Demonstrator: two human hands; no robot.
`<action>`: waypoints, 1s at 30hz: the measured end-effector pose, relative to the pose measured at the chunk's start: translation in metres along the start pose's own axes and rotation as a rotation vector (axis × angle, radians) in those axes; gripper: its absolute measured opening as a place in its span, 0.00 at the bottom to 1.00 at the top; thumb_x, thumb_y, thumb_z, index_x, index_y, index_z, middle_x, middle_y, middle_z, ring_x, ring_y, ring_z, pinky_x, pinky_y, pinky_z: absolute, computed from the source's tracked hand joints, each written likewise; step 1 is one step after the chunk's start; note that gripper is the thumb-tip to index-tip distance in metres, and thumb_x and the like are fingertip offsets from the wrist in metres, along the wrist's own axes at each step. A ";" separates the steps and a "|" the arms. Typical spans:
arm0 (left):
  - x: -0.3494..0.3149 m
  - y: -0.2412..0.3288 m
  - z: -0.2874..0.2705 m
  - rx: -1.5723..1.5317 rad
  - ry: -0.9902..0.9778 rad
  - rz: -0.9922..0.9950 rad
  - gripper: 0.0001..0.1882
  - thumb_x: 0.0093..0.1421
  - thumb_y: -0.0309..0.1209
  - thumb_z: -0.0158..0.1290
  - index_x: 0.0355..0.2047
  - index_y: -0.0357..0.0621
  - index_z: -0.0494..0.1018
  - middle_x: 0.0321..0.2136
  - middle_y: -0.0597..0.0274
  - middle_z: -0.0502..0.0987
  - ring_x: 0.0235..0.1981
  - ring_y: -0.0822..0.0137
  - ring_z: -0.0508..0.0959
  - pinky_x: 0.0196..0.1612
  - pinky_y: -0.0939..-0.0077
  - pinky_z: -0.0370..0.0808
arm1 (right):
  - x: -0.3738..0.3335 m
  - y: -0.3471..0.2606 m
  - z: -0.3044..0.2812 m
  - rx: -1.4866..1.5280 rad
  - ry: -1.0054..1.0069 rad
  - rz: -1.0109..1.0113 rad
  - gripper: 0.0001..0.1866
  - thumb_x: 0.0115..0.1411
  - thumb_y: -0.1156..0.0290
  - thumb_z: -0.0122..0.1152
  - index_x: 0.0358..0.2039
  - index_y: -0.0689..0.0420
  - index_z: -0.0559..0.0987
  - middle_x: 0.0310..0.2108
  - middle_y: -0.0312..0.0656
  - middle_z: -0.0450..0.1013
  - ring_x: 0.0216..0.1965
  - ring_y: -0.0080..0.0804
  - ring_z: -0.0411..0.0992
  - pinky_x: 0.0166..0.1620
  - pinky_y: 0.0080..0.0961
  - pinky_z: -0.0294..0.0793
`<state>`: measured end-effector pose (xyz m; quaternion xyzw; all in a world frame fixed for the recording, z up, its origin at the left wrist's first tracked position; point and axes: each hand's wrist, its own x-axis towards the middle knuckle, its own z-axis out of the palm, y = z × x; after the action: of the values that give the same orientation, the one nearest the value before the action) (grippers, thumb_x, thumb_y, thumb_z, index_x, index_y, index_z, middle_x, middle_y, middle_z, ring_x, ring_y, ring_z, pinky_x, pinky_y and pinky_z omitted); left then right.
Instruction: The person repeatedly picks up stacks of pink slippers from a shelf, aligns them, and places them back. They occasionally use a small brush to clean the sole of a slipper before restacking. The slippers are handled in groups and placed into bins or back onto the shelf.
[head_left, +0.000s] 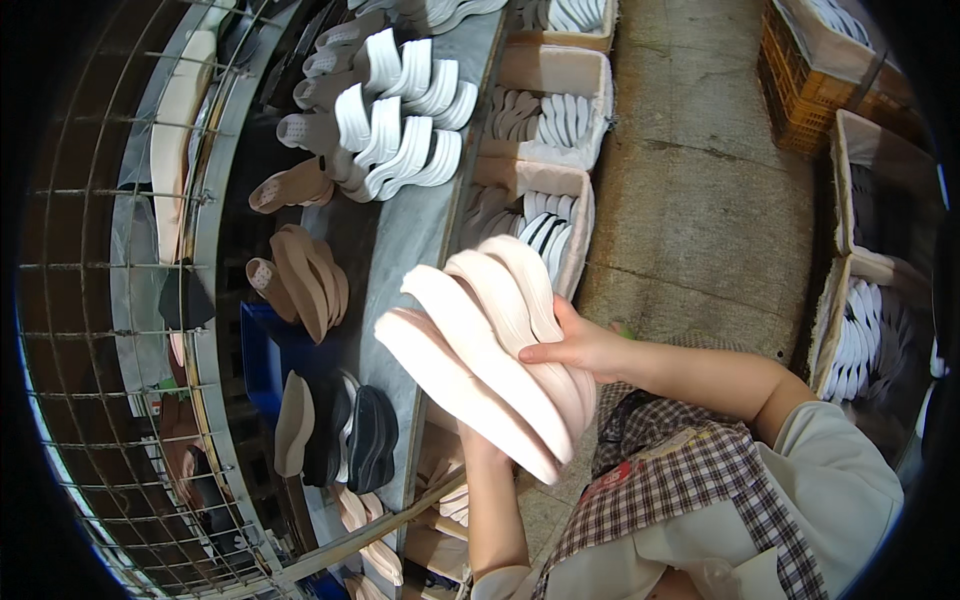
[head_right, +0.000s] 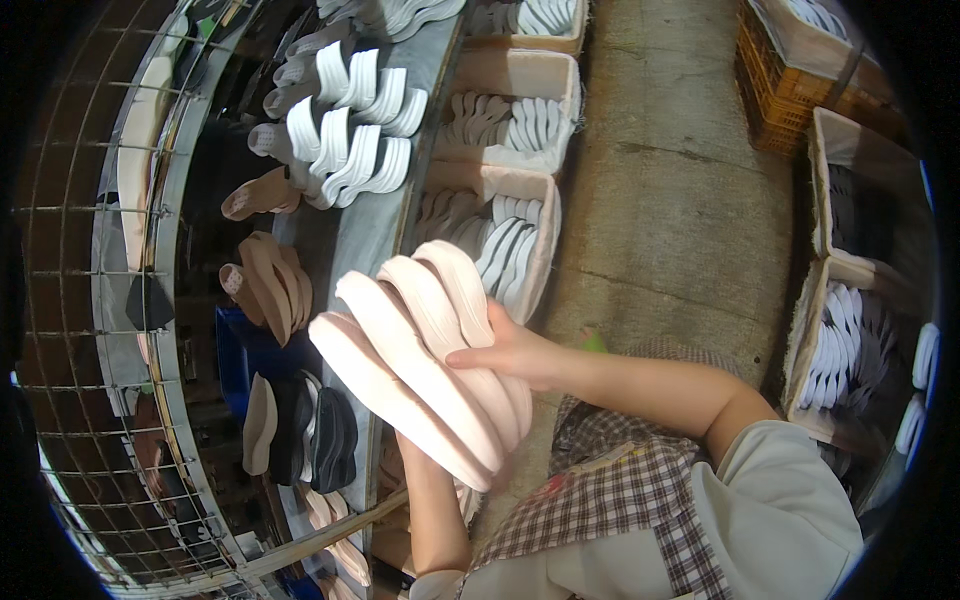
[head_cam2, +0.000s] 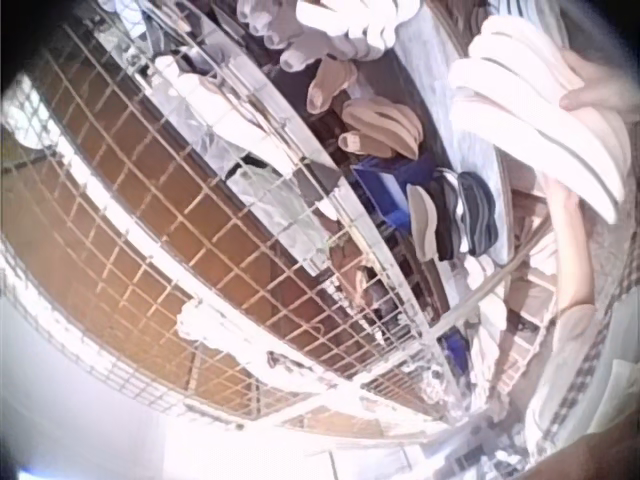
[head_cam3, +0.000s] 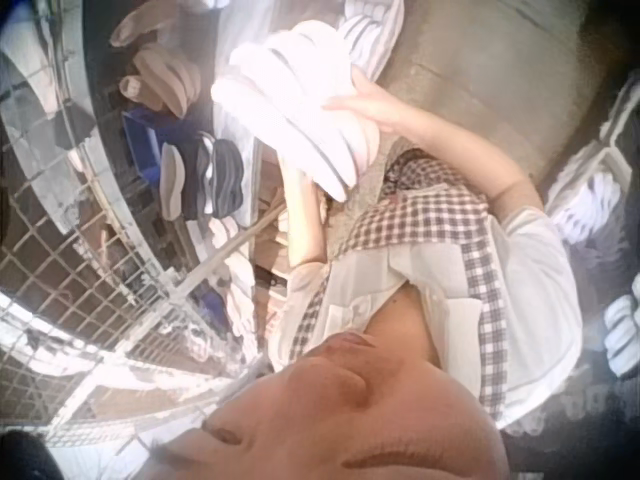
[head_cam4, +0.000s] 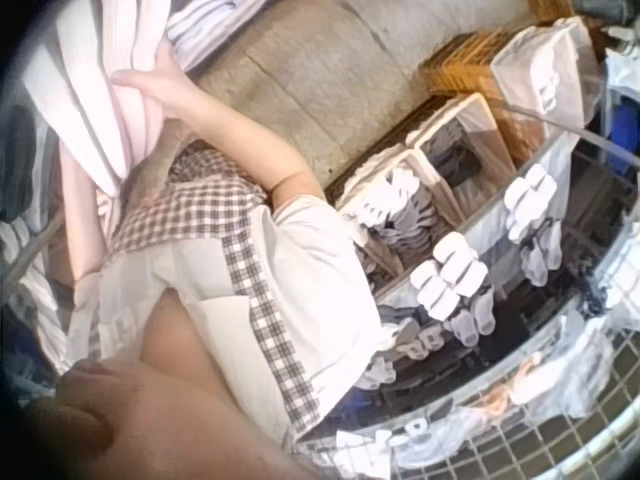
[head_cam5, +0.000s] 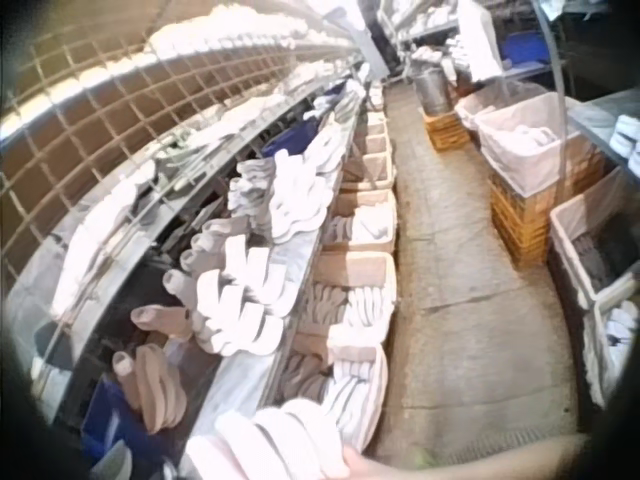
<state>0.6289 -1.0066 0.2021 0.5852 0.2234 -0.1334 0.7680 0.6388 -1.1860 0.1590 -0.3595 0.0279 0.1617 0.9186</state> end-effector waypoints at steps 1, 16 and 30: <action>0.006 0.002 0.009 -0.029 -0.134 -0.007 0.23 0.65 0.32 0.43 0.57 0.32 0.57 0.50 0.45 0.68 0.49 0.56 0.72 0.49 0.62 0.74 | -0.009 -0.007 -0.003 -0.011 0.008 -0.014 0.52 0.49 0.70 0.68 0.63 0.65 0.40 0.60 0.54 0.51 0.63 0.42 0.51 0.64 0.36 0.52; 0.036 -0.016 0.056 -0.087 -0.729 -0.141 0.23 0.65 0.31 0.43 0.57 0.32 0.57 0.50 0.45 0.68 0.48 0.56 0.73 0.47 0.62 0.76 | -0.077 -0.060 -0.035 -0.099 0.172 -0.021 0.53 0.49 0.65 0.67 0.62 0.67 0.38 0.58 0.59 0.53 0.60 0.48 0.55 0.61 0.41 0.57; 0.022 0.003 0.040 0.070 -0.554 -0.300 0.21 0.67 0.33 0.40 0.58 0.41 0.56 0.50 0.53 0.69 0.46 0.61 0.75 0.48 0.66 0.76 | -0.085 -0.038 -0.040 0.124 0.024 0.460 0.36 0.62 0.40 0.35 0.59 0.57 0.62 0.52 0.53 0.67 0.52 0.46 0.69 0.46 0.53 0.74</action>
<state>0.6565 -1.0433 0.2020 0.5134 0.0847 -0.4071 0.7507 0.5730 -1.2629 0.1681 -0.2887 0.1297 0.3603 0.8775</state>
